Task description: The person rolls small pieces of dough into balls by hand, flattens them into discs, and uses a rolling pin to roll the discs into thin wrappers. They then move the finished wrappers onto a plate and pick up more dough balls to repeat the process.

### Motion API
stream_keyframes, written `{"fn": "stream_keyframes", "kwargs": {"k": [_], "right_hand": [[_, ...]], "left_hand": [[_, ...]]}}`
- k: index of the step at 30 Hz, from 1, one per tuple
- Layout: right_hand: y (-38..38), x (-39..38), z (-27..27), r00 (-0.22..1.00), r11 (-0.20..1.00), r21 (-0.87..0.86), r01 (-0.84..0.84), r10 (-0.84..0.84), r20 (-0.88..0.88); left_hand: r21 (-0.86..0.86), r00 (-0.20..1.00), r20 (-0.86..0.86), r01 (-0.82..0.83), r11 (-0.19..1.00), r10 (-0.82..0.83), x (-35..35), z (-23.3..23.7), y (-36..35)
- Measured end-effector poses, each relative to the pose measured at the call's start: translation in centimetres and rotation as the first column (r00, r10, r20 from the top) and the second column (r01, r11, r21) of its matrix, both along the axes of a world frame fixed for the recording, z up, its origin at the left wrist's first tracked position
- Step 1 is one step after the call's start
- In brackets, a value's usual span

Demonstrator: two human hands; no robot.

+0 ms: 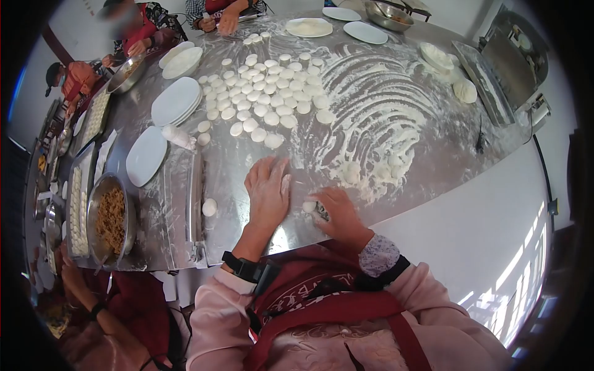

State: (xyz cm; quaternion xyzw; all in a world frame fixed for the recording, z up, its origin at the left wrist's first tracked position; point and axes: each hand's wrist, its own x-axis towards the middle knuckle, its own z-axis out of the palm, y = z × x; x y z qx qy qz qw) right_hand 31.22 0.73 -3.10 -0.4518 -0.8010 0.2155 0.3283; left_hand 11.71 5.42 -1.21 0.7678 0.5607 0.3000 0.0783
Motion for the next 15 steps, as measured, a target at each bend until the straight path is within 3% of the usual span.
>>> {"fn": "stream_keyframes", "kwargs": {"k": [4,6,7,9,10,11,13,15], "right_hand": [[-0.2,0.1,-0.5,0.999,0.999,0.037,0.040,-0.040,0.010],[-0.2,1.1,-0.5,0.970,0.980,0.074,0.185,-0.170,-0.174],[-0.2,1.8,-0.2,0.971,0.978,0.079,0.193,-0.179,-0.160],[-0.4,3.3,0.3,0.837,0.855,-0.043,0.517,-0.515,-0.185],[0.0,3.9,0.4,0.843,0.850,0.042,0.524,-0.511,-0.168],[1.0,4.2,0.9,0.841,0.846,0.062,0.530,-0.514,-0.171],[1.0,4.3,1.4,0.855,0.856,0.071,0.512,-0.516,0.056],[2.2,4.4,1.1,0.851,0.858,0.091,0.506,-0.514,0.112]], "left_hand": [[0.106,1.000,0.028,0.003,0.994,-0.006,2.5,3.2,-0.2],[0.171,0.998,-0.025,0.057,0.984,-0.054,4.4,4.8,-0.4],[0.173,0.998,-0.010,0.064,0.983,-0.063,5.2,3.8,-0.4],[0.065,0.965,-0.150,0.228,0.971,-0.217,6.8,-0.2,-0.5],[-0.032,0.942,-0.260,0.211,0.977,-0.212,7.4,-1.1,-0.9],[-0.012,0.943,-0.257,0.218,0.976,-0.213,7.6,-1.6,0.0],[-0.014,0.956,-0.201,0.215,0.977,-0.213,7.4,-1.8,-0.1],[-0.015,0.966,-0.191,0.177,0.984,-0.176,6.7,-1.6,0.3]]}}
